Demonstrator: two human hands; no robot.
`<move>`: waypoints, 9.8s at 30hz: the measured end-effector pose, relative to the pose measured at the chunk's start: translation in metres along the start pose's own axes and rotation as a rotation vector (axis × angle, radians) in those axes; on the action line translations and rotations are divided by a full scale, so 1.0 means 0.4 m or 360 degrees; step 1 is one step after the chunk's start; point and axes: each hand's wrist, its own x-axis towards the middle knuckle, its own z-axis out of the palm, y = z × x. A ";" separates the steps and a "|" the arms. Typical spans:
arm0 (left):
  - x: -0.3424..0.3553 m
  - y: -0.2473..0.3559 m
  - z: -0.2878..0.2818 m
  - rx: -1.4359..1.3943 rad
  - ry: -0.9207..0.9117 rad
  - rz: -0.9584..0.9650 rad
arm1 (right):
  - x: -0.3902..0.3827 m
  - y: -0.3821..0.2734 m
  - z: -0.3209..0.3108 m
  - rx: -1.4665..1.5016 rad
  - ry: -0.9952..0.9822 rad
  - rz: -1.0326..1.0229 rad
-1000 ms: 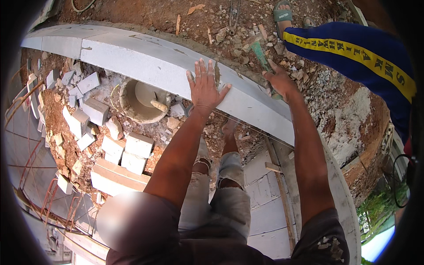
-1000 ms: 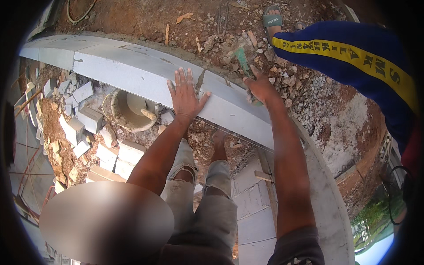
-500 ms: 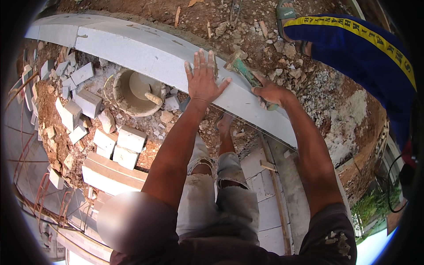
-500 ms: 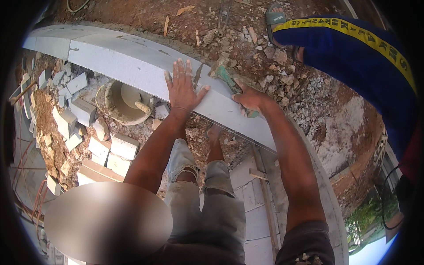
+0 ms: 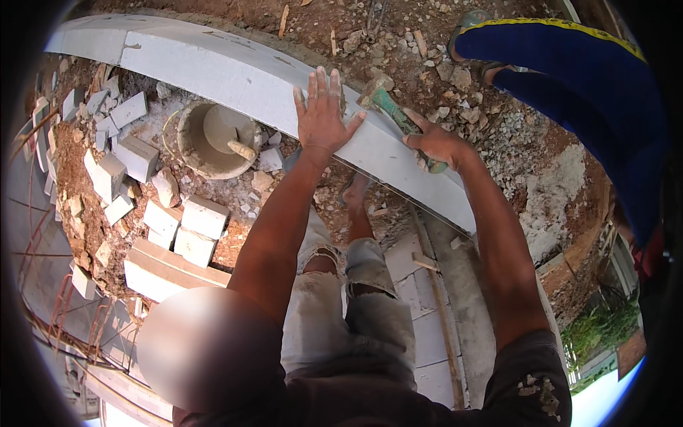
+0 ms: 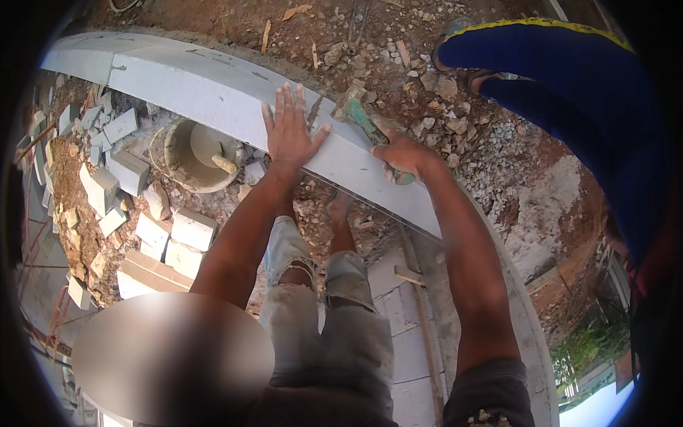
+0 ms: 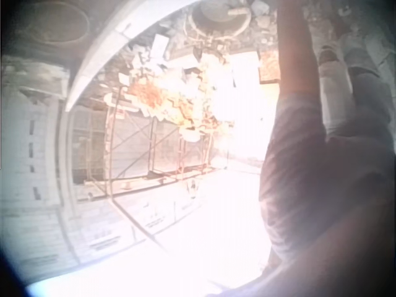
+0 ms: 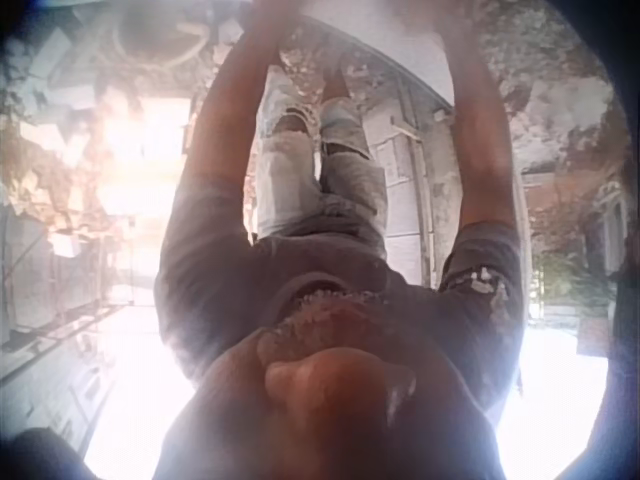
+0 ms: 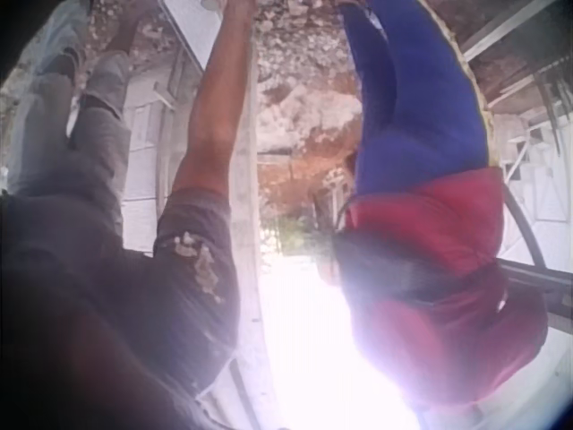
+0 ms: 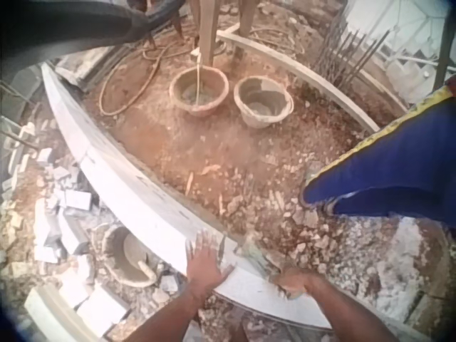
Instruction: The person scoops mortar from a bucket with a trowel and applies it to a white rectangular tile. They place the tile onto a low wall, adjust its position, and tap it with the trowel to secure it. The person repeats this process with additional tiles along the wall.
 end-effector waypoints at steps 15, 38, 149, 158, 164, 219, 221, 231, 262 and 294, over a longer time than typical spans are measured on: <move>0.015 -0.091 0.005 -0.0020 0.0166 0.0278 | -0.080 0.016 -0.009 0.0001 -0.0083 0.0194; 0.013 -0.089 -0.014 0.0034 0.0014 0.0338 | -0.119 -0.006 0.055 0.0098 -0.0041 -0.0087; 0.012 0.088 0.033 0.0018 0.0175 -0.0438 | -0.099 0.128 0.017 0.0937 0.0932 -0.0221; 0.007 0.074 0.048 0.0108 0.0184 -0.0376 | 0.185 0.095 -0.039 -0.0463 -0.0004 -0.0034; 0.003 0.068 0.050 0.0129 0.0174 -0.0364 | 0.143 0.063 -0.060 0.0359 0.0317 0.0003; 0.002 0.041 0.098 0.0276 0.0322 -0.0266 | -0.141 0.812 -0.201 -0.0135 0.0356 0.1053; 0.012 0.054 0.105 0.0273 0.0309 -0.0237 | -0.121 0.965 -0.242 -0.0740 0.0497 0.0711; 0.005 0.046 0.094 0.0272 0.0316 -0.0252 | -0.087 0.898 -0.184 -0.0236 0.0689 0.0918; 0.001 0.058 0.082 0.0308 0.0259 -0.0261 | -0.092 0.851 -0.262 -0.0324 0.0585 0.0858; 0.001 0.065 0.070 0.0247 0.0256 -0.0268 | -0.061 0.447 -0.081 -0.0344 0.0412 0.0465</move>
